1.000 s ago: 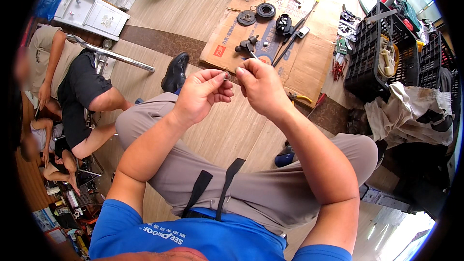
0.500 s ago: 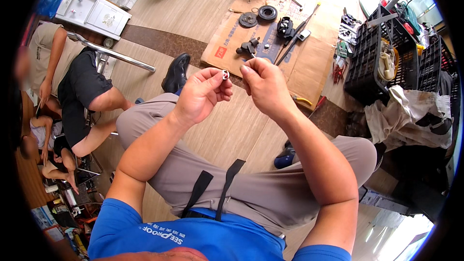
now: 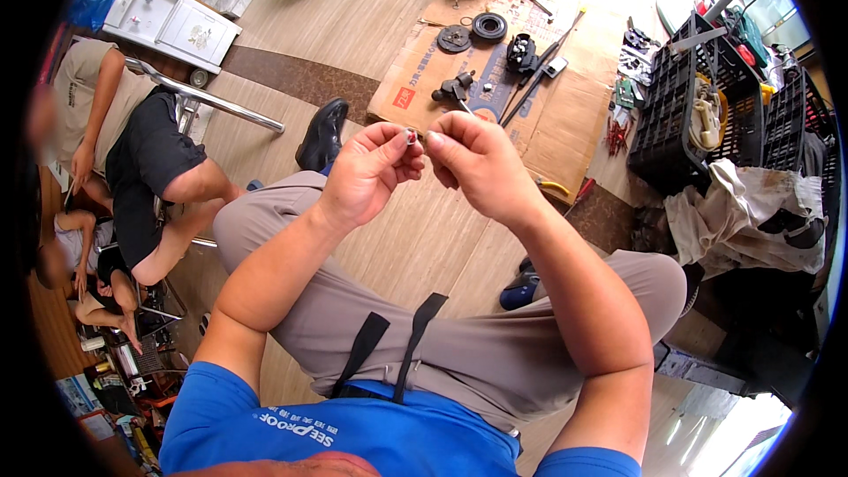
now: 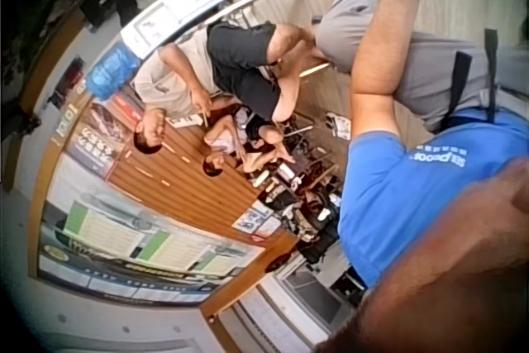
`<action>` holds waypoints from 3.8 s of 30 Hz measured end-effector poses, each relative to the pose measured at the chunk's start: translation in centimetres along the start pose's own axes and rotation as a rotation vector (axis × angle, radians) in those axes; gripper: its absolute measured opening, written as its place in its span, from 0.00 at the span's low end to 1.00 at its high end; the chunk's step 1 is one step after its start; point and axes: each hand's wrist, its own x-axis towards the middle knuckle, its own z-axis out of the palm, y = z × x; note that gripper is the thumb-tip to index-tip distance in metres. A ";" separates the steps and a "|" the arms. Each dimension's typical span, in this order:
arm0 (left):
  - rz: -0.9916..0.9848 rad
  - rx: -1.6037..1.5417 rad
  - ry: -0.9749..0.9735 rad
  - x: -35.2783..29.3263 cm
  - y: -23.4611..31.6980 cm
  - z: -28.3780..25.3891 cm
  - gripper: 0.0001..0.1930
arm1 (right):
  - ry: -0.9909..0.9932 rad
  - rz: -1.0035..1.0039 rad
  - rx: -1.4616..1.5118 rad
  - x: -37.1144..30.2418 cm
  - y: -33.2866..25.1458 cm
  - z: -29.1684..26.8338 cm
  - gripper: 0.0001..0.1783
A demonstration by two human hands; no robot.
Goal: The person handles a small mechanical component, applying a red substance to it and cleaning it with a cloth. They then pick up a larger black mechanical housing and begin fitting other small metal parts and a spring into it.
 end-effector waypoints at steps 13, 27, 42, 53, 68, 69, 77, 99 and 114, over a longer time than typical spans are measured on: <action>0.076 0.125 0.006 -0.1 -0.3 0.0 0.08 | 0.305 -0.182 0.289 0.5 0.7 -1.3 0.10; 0.191 0.373 0.035 -0.3 -0.5 0.6 0.09 | 0.098 0.098 -0.119 -0.1 0.0 -0.2 0.09; 0.196 0.480 0.092 -0.5 -0.8 1.3 0.07 | 0.142 0.114 -0.341 0.2 1.2 -0.6 0.10; 0.187 0.638 0.085 -0.6 -0.8 1.7 0.06 | 0.104 0.075 -0.237 0.1 1.4 -0.4 0.11; -0.066 0.582 0.167 0.2 -0.9 0.2 0.06 | 0.239 -0.109 -0.305 1.4 2.3 -0.9 0.08; -0.077 0.492 0.165 0.3 -0.4 -0.2 0.08 | 0.240 -0.113 -0.303 1.5 3.0 -1.2 0.08; -0.128 0.233 0.126 0.5 0.2 -0.9 0.08 | 0.277 -0.083 -1.002 1.1 5.5 -1.4 0.10; -0.056 0.251 0.076 0.1 -0.2 -0.3 0.08 | 0.248 -0.109 -0.485 0.5 2.5 -0.2 0.11; -0.119 0.236 0.042 0.1 0.0 -0.5 0.08 | 0.225 -0.005 -0.352 0.9 3.1 -0.4 0.11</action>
